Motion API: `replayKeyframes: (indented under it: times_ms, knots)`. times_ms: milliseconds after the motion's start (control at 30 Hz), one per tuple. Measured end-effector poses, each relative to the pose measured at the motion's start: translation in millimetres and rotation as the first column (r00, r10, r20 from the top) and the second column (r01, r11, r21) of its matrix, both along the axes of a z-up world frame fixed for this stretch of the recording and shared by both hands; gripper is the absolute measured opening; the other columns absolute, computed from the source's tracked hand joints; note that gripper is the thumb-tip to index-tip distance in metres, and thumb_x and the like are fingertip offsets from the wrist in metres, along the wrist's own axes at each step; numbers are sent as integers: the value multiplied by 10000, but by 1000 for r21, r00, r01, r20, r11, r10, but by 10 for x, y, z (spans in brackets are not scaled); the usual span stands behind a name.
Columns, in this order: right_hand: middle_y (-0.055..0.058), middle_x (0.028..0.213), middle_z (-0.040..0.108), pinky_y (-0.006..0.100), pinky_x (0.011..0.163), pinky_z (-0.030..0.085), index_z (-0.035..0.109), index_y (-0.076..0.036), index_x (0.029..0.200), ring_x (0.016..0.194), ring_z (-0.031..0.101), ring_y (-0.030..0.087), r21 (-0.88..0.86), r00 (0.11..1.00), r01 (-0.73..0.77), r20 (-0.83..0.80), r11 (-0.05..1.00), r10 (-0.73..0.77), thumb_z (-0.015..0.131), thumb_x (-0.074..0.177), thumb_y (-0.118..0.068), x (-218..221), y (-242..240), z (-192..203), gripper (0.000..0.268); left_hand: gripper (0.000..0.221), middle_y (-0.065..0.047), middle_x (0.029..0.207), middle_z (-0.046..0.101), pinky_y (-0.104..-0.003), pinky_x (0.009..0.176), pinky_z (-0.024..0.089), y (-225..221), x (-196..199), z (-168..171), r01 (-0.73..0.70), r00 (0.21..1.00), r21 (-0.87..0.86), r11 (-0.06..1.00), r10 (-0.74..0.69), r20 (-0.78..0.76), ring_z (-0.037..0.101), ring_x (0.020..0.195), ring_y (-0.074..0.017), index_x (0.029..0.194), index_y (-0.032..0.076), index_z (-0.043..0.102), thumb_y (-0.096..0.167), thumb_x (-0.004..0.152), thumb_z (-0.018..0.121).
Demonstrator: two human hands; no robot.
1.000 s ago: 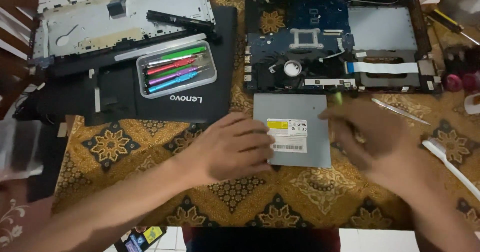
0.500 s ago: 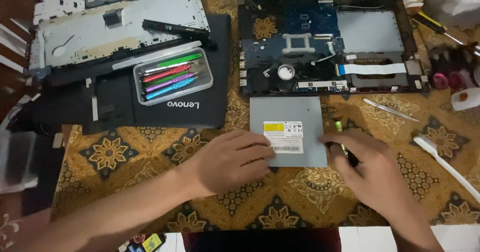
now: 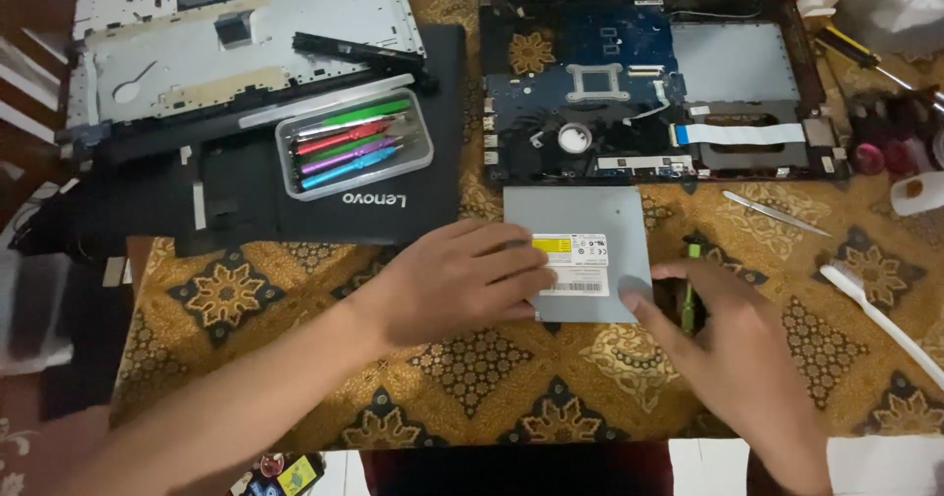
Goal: Disassembling a laptop by removing screws from an internal drive caddy and using a tool on the motherboard.
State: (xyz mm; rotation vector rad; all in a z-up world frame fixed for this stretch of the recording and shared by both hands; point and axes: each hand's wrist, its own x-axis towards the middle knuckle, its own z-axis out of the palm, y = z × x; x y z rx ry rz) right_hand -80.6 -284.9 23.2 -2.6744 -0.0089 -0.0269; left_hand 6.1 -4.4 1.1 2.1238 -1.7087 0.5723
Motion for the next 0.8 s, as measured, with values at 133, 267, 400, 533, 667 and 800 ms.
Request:
replayKeyframes:
  times_ms: [133, 267, 400, 533, 667, 800]
  knots:
    - [127, 995, 785, 341, 408, 515, 714, -25, 1195, 423, 626, 209, 3, 999, -30, 44, 1000, 30, 696, 888, -416, -19, -30, -66, 498, 280, -69, 1207, 675, -374, 935, 567, 11, 49, -54, 2, 996, 7, 1000, -2, 94, 622, 1155, -263, 1157, 104, 663, 335, 1018, 738]
    - [120, 1017, 788, 364, 491, 527, 725, -37, 1170, 546, 675, 220, 30, 999, -5, 44, 1000, 3, 706, 884, -407, -41, -30, -71, 467, 260, -79, 1213, 658, -379, 890, 575, 8, 31, -68, 23, 987, 47, 999, -30, 156, 621, 1132, -272, 1188, 90, 630, 288, 1042, 713]
    - [72, 851, 823, 321, 346, 395, 726, -125, 1253, 370, 552, 177, 108, 985, 145, -111, 984, -133, 703, 863, -396, -66, -11, 17, 475, 261, -89, 1249, 658, -364, 869, 590, 4, 29, -52, 29, 980, 40, 999, -36, 194, 623, 1139, -272, 1223, 81, 633, 195, 1021, 752]
    - [52, 669, 740, 282, 383, 284, 786, -152, 1223, 415, 426, 146, 262, 980, 197, -72, 945, -185, 708, 877, -359, -174, -121, -62, 411, 220, -112, 1208, 666, -383, 830, 614, -27, 8, -32, 62, 983, -60, 996, -50, 179, 650, 1101, -291, 1194, 58, 613, 165, 1043, 732]
    - [31, 839, 744, 246, 526, 438, 730, -143, 1305, 577, 552, 130, 376, 984, 62, 131, 925, -119, 775, 810, -288, -242, -253, -223, 518, 231, -168, 1181, 690, -433, 844, 642, -28, -10, 10, 73, 995, -228, 971, -57, 78, 682, 1052, -341, 1218, -6, 640, 108, 1038, 728]
    - [-43, 607, 530, 251, 538, 374, 746, -143, 1143, 497, 438, 65, 322, 905, -137, 426, 937, -14, 825, 811, -297, -203, -213, -257, 375, 276, -169, 1142, 740, -432, 890, 676, -31, -38, 28, 69, 997, -366, 928, -77, -9, 714, 989, -352, 1191, -30, 679, 76, 974, 811]
